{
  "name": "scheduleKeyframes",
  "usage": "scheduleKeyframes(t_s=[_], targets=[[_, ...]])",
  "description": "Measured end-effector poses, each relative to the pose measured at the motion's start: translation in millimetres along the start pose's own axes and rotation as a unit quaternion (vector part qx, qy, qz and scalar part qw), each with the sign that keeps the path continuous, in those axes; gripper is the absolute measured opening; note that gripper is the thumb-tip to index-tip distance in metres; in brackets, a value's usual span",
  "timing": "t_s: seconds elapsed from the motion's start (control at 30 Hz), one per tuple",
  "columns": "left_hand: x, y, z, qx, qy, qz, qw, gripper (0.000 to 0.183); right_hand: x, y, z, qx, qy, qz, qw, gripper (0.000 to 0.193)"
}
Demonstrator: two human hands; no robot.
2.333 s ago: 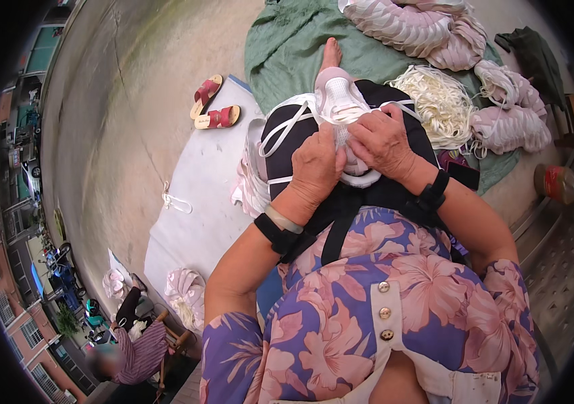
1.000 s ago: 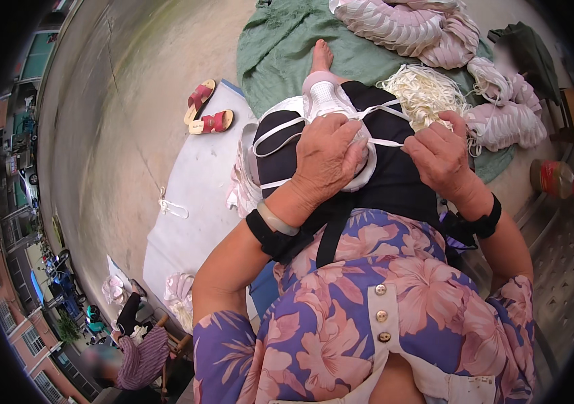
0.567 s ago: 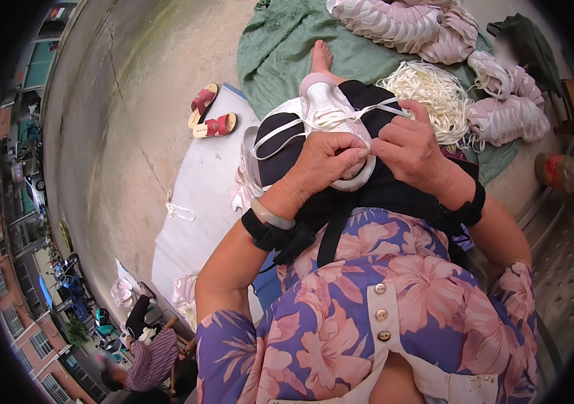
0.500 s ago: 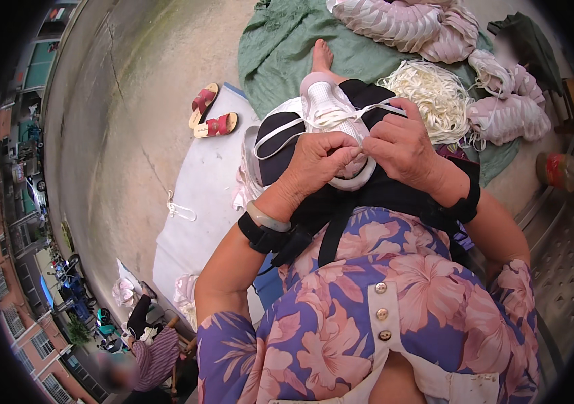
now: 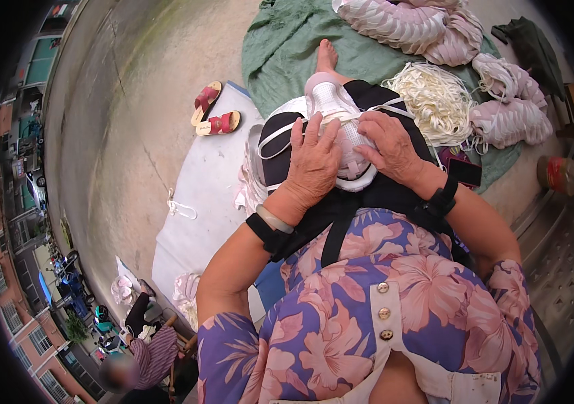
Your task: Thread laces through the eyelets of a shoe upper.
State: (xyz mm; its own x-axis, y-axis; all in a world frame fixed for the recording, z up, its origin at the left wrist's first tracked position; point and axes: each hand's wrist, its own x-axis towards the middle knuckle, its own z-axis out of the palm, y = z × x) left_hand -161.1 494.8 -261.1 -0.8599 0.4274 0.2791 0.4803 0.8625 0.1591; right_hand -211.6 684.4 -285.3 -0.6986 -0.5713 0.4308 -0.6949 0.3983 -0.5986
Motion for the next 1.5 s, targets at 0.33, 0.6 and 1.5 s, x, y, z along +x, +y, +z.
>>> scheduleKeyframes(t_s=[0.33,0.6,1.5], targets=[[-3.8,5.0,19.9,0.039,0.004,-0.109,0.993,0.013,1.9,2.4,8.7,0.016,-0.007,0.040,0.999,0.035],[-9.6,-2.4,27.0,-0.152,0.050,-0.166,0.973,0.009,0.2,2.5,10.7,0.062,0.007,0.070,0.996,0.034],[0.9,-1.1,28.7,-0.110,0.018,-0.178,0.978,0.014,7.5,-1.0,17.9,-0.030,0.017,0.057,0.998,0.020]])
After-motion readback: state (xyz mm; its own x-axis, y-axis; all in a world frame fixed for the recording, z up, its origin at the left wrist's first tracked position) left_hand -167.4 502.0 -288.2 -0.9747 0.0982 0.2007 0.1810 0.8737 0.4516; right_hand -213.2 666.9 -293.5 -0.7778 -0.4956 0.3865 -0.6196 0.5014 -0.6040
